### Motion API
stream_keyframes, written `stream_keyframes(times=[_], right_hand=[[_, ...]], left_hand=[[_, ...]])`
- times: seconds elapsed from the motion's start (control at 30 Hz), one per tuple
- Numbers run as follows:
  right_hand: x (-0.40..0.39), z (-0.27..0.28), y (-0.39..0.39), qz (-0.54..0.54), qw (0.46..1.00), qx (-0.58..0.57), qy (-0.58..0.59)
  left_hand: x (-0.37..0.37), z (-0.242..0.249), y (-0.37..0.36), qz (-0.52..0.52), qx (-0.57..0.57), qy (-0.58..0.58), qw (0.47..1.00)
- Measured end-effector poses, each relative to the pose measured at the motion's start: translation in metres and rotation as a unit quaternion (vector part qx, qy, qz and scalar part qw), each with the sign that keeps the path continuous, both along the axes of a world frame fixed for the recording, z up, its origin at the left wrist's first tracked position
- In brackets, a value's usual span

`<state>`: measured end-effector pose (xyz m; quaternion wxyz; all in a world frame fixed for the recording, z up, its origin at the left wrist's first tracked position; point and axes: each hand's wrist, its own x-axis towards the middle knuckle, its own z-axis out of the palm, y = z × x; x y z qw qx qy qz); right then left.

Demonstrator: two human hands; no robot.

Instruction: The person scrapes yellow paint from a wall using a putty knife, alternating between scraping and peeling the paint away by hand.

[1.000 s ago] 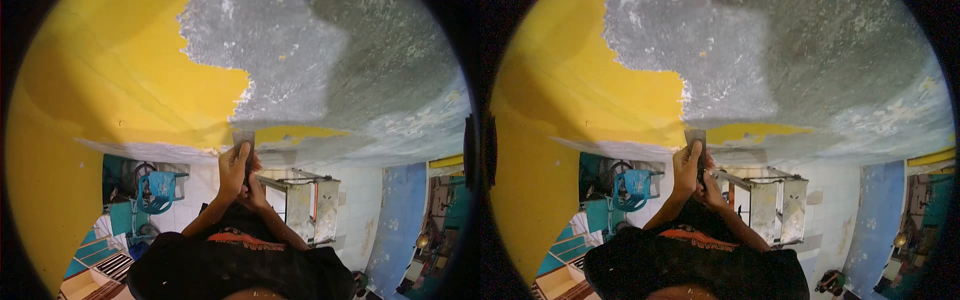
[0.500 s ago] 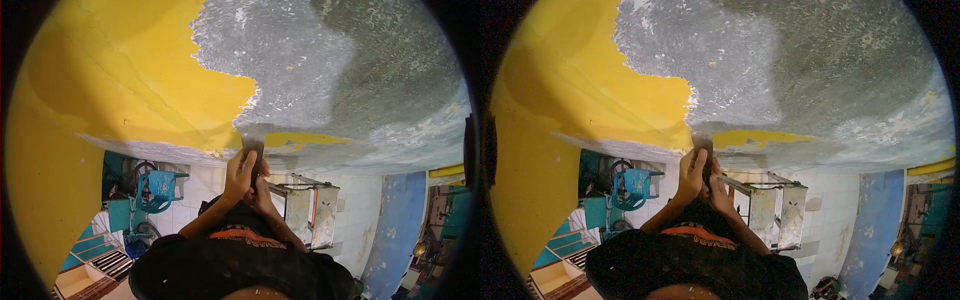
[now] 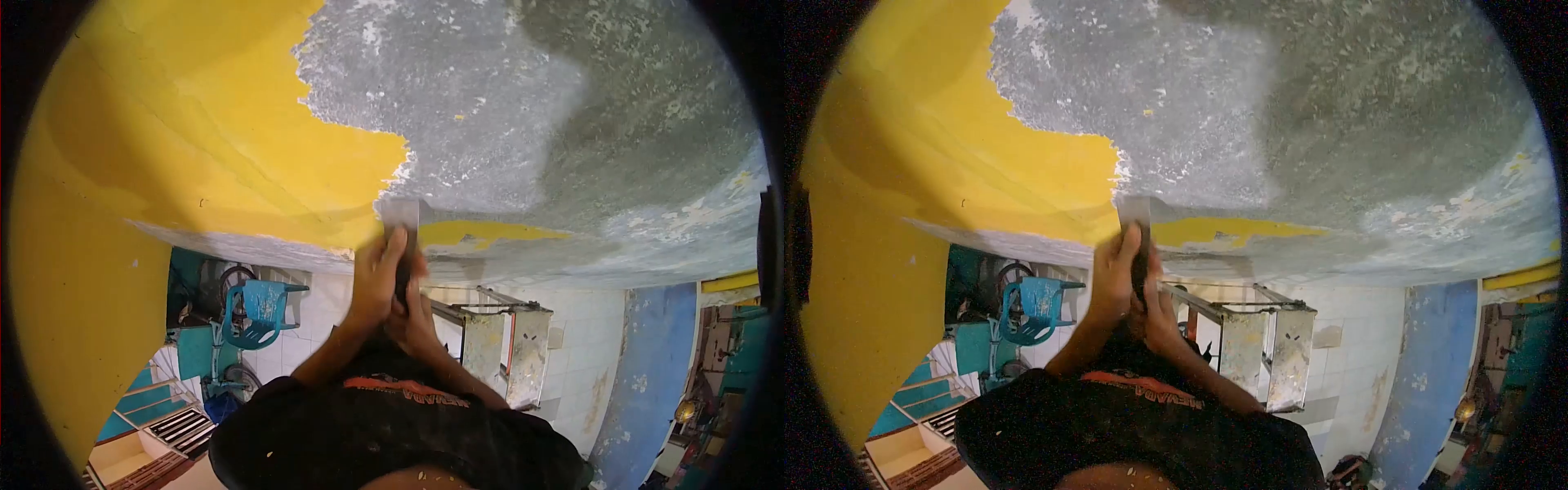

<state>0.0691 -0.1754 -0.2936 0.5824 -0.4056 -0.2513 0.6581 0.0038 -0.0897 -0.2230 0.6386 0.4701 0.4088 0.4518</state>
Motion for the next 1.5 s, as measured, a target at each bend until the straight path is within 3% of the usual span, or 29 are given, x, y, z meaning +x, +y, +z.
stream_keyframes(times=[0.07, 0.1, 0.23, 0.33, 0.4, 0.43, 0.47, 0.57, 0.63, 0.8, 0.93, 1.07, 1.13, 1.17, 1.27, 1.33, 1.4, 1.5], right_hand=[[0.006, 0.024, 0.023, 0.055, 0.985, -0.063, 0.152], [0.003, 0.032, 0.026, 0.032, 0.993, -0.053, 0.101], [0.008, 0.043, 0.011, 0.074, 0.99, -0.027, 0.113], [0.001, 0.018, -0.003, 0.045, 0.998, -0.02, 0.042], [0.002, 0.022, 0.002, 0.052, 0.997, -0.033, 0.039], [0.003, 0.034, 0.018, 0.058, 0.993, -0.038, 0.091], [0.004, 0.046, 0.032, 0.063, 0.987, -0.039, 0.141], [0.002, 0.089, 0.052, 0.071, 0.991, 0.063, 0.089], [0.004, 0.087, 0.049, 0.077, 0.99, 0.064, 0.099], [0.014, 0.037, 0.012, 0.056, 0.991, 0.026, 0.12], [0.018, 0.054, -0.003, 0.074, 0.989, -0.056, 0.118], [0.01, 0.073, 0.013, 0.076, 0.985, -0.079, 0.131], [0.01, 0.066, 0.005, 0.007, 0.994, -0.104, 0.022], [0.017, 0.056, 0.0, 0.051, 0.997, -0.061, 0.003], [0.017, 0.047, -0.01, 0.042, 0.997, -0.056, 0.017], [0.012, 0.055, 0.01, -0.02, 0.977, 0.069, -0.199], [0.007, 0.053, 0.032, 0.057, 0.996, -0.025, 0.07], [0.003, 0.057, 0.016, 0.038, 0.998, -0.025, 0.054]], left_hand=[[0.003, 0.014, 0.008, 0.001, -0.006, -0.032, 0.999], [0.007, 0.022, 0.013, 0.007, -0.006, -0.07, 0.997], [0.002, 0.026, -0.004, 0.023, -0.015, -0.048, 0.998], [0.001, 0.009, -0.011, 0.01, -0.013, -0.075, 0.997], [-0.001, 0.004, -0.004, 0.026, 0.026, -0.02, 0.999], [0.001, 0.022, 0.008, 0.035, -0.045, -0.01, 0.998], [0.004, 0.034, 0.013, 0.043, 0.039, -0.068, 0.996], [0.0, 0.074, 0.024, 0.051, 0.037, -0.103, 0.993], [-0.001, 0.088, 0.024, 0.011, 0.069, -0.107, 0.992], [0.008, 0.043, -0.008, -0.03, 0.016, -0.081, 0.996], [0.005, 0.031, -0.007, -0.002, -0.047, -0.061, 0.997], [0.002, 0.045, 0.002, -0.013, -0.027, -0.061, 0.998], [0.006, 0.04, -0.01, 0.008, -0.033, -0.074, 0.997], [0.009, 0.035, -0.013, 0.004, -0.033, -0.076, 0.997], [0.011, 0.025, -0.015, -0.007, -0.022, -0.09, 0.996], [0.006, 0.028, 0.006, 0.015, 0.054, -0.046, 0.997], [0.01, 0.04, 0.012, 0.034, 0.03, -0.081, 0.996], [0.002, 0.043, 0.004, 0.023, -0.004, -0.098, 0.995]])
